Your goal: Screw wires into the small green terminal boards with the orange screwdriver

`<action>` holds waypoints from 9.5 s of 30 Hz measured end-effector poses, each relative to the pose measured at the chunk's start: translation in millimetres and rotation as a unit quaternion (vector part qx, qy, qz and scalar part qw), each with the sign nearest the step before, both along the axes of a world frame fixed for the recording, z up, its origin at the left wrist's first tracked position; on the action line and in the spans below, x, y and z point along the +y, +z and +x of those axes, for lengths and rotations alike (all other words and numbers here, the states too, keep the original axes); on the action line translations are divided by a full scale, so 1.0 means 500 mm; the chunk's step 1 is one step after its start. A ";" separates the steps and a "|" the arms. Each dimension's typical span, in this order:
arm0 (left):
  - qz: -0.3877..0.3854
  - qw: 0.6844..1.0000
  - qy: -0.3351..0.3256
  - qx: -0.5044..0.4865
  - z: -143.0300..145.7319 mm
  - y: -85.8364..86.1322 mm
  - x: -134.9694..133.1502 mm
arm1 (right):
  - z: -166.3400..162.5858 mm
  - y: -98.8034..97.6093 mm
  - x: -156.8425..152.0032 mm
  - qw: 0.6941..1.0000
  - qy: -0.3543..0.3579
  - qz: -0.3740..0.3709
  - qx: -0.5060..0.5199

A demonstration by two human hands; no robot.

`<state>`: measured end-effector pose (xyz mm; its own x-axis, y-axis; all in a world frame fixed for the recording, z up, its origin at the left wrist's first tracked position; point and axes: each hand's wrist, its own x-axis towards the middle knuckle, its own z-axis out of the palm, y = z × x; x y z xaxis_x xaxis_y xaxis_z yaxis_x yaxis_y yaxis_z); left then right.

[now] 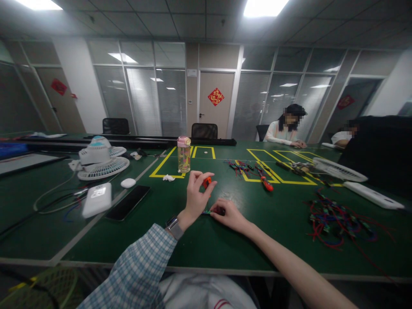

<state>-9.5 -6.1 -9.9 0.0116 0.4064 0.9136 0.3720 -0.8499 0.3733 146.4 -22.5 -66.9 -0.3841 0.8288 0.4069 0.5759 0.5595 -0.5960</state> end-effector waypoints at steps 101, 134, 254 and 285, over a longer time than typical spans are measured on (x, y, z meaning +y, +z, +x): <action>0.006 1.000 -0.026 -0.002 -0.004 0.001 -0.004 | -0.001 0.000 -0.004 1.000 -0.005 0.013 -0.011; -0.014 0.999 -0.044 0.003 -0.007 0.003 -0.008 | 0.004 -0.011 0.004 1.000 0.006 0.027 -0.002; -0.023 1.000 -0.014 -0.014 -0.002 0.000 -0.003 | 0.003 -0.008 0.003 1.000 0.004 0.013 -0.004; -0.058 0.997 -0.042 -0.008 -0.003 -0.009 0.001 | 0.003 -0.006 0.002 1.000 0.002 0.011 -0.002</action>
